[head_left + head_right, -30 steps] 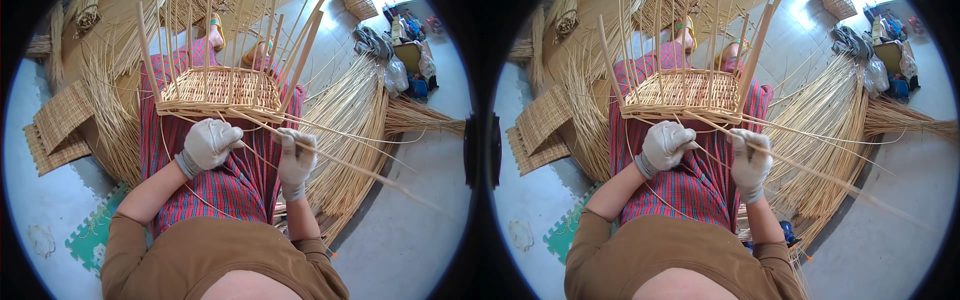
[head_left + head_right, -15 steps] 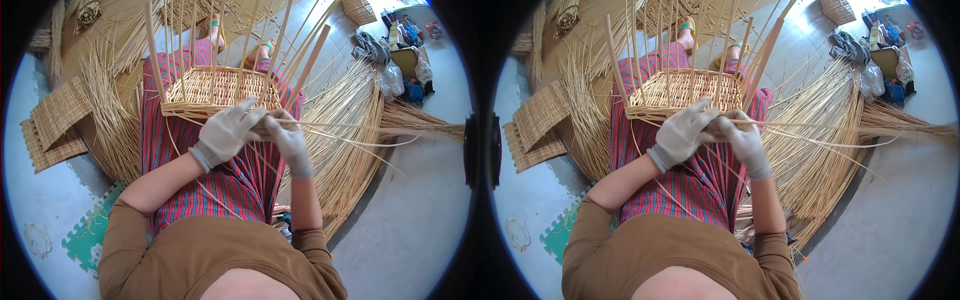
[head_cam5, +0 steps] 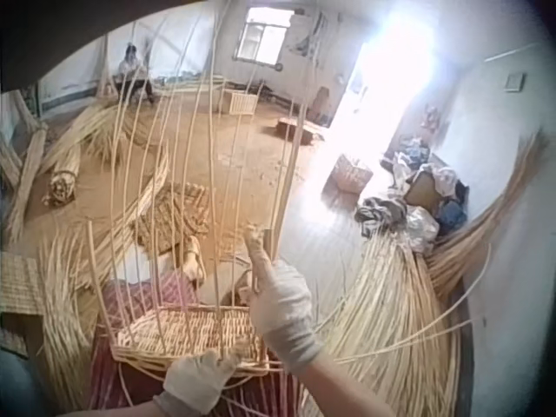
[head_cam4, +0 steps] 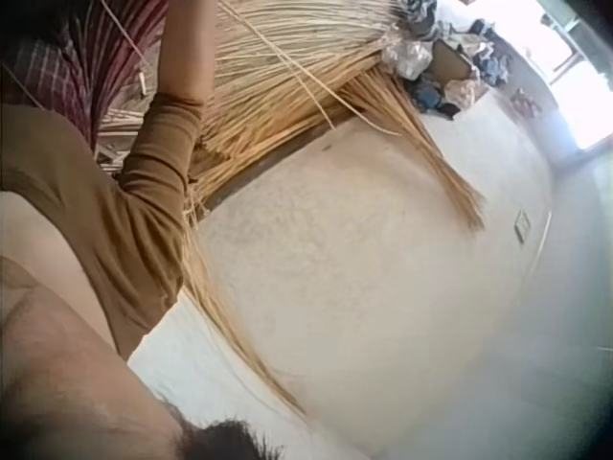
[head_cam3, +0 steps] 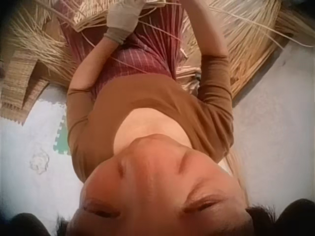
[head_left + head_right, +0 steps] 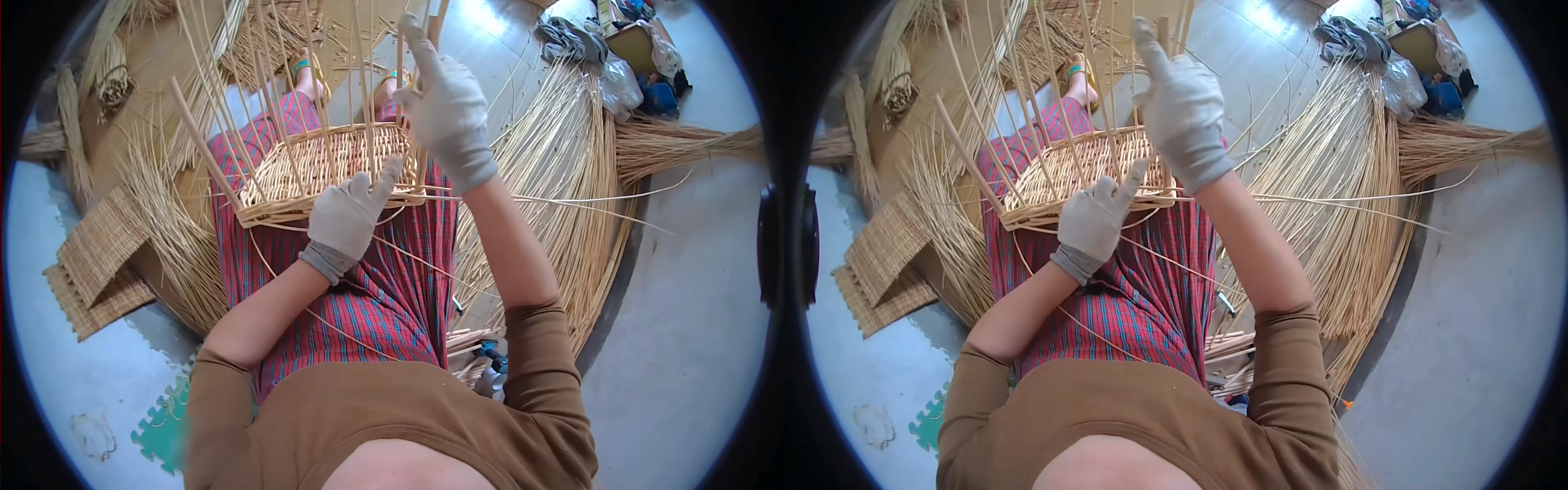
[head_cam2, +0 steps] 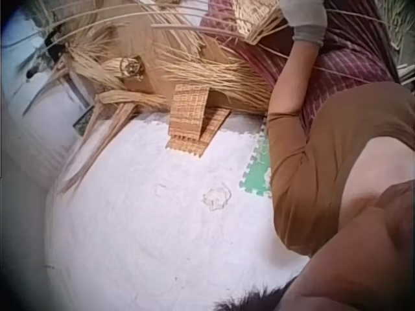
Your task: Weaving a wicker basket by hand and trimming materials with pliers.
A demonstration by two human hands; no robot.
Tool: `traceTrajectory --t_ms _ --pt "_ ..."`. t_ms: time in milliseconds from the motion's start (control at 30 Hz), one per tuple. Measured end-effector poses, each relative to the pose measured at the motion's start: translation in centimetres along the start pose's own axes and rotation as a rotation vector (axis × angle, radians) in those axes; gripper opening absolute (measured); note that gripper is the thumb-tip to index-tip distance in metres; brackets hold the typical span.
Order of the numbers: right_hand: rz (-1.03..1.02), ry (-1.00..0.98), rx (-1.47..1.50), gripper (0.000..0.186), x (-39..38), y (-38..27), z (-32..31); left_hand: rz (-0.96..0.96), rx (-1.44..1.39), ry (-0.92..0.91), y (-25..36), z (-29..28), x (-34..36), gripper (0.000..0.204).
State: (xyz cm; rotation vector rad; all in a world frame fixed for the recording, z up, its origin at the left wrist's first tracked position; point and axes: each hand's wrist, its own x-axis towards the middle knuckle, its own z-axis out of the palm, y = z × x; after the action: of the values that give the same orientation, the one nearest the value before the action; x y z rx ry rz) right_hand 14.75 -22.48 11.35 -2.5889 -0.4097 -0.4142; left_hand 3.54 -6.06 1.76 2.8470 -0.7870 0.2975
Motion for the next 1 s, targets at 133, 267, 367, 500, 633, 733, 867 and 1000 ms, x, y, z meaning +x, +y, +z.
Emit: traceTrajectory --t_ms 133,267,367,500,633,733,867,1000 --pt "0.074 0.116 0.315 0.098 -5.8 0.6 0.0 -0.033 -0.051 -0.041 -0.1 -0.7 0.1 0.059" --pt "-0.182 -0.031 -0.199 0.074 -12.6 2.6 0.0 0.023 -0.114 0.034 -0.1 -0.4 0.5 0.055" --pt "-0.095 -0.130 -0.112 0.053 -14.5 4.8 1.0 0.029 -0.103 0.000 0.1 -0.5 0.6 0.046" --pt "-0.125 -0.232 -0.091 0.047 -14.7 6.3 1.5 -0.069 -0.199 0.086 1.2 -1.7 0.3 0.049" --pt "-0.188 -0.144 -0.002 0.036 -14.3 6.5 0.1 -0.325 -0.715 0.015 3.1 -2.2 1.5 0.075" --pt "-0.294 -0.325 -0.026 0.025 -13.1 7.6 -1.0 -0.240 -0.816 -0.011 3.7 -0.7 4.5 0.060" --pt "-0.291 -0.552 0.041 0.019 -11.1 10.0 -1.0 -0.386 -0.931 -0.338 2.5 -0.8 5.2 0.045" --pt "-0.175 -0.715 0.235 0.028 -9.7 11.3 -2.0 -0.331 -0.935 -0.348 2.0 -1.3 5.2 0.040"
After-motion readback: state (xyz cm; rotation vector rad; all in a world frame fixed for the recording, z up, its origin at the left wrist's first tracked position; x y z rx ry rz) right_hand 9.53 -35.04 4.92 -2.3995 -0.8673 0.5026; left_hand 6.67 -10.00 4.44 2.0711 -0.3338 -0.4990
